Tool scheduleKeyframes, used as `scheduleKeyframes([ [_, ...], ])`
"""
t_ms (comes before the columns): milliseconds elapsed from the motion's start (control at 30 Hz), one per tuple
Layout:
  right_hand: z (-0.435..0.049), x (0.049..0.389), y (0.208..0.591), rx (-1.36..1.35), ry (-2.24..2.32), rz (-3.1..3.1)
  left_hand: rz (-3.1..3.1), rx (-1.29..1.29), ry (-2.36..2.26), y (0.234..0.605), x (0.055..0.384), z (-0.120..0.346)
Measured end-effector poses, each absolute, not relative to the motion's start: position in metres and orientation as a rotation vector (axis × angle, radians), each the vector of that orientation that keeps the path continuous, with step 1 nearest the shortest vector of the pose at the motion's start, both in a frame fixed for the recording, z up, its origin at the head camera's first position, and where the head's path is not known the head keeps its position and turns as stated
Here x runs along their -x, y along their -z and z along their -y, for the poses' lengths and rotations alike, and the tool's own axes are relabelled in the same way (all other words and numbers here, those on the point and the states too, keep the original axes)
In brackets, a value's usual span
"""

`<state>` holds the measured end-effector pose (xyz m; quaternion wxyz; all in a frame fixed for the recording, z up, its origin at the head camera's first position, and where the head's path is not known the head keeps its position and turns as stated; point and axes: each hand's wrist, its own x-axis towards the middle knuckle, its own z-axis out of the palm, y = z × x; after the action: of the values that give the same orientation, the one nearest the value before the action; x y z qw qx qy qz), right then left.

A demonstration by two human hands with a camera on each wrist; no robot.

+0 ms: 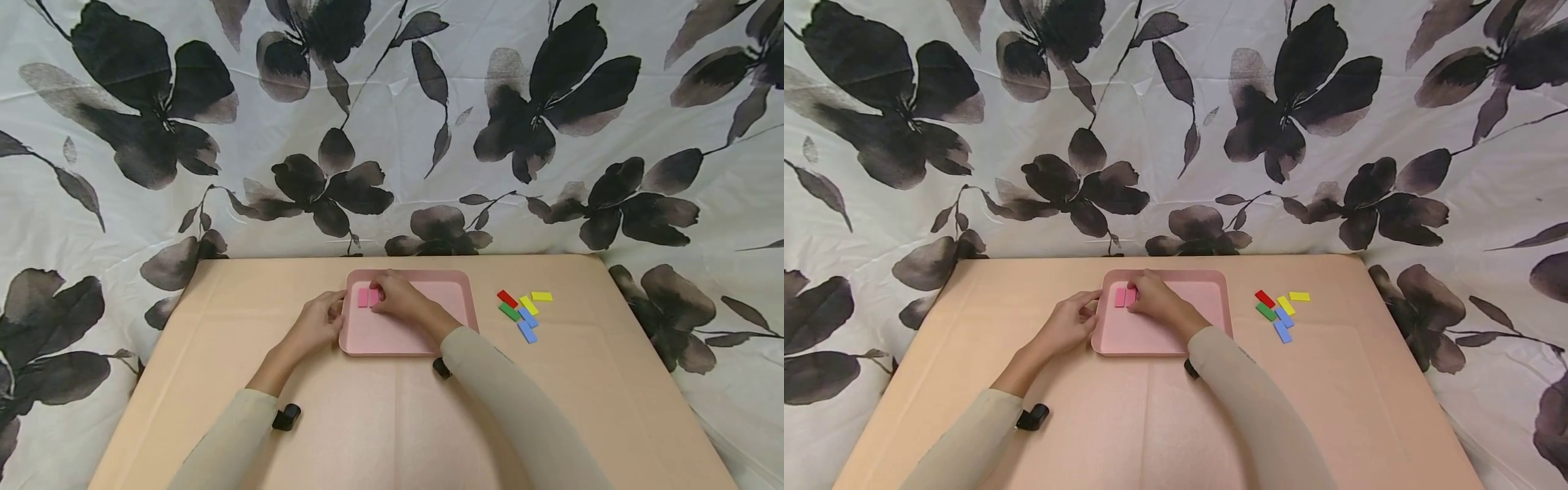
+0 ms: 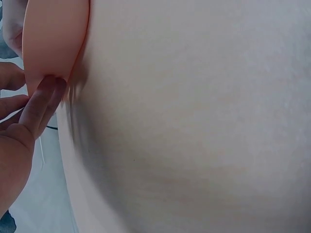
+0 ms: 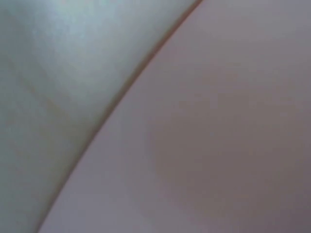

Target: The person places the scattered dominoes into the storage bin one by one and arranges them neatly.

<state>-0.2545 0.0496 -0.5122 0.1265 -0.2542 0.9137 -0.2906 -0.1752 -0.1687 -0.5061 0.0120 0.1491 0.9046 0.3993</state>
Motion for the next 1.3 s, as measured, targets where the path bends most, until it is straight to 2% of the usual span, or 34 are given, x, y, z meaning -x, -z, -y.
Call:
scheduleKeyframes([
  [1300, -0.0459, 0.2545, 0.5184, 0.654, 0.927, -2.615, -2.858, -0.504, -1.236, 0.5077, 0.1770, 0.1682],
])
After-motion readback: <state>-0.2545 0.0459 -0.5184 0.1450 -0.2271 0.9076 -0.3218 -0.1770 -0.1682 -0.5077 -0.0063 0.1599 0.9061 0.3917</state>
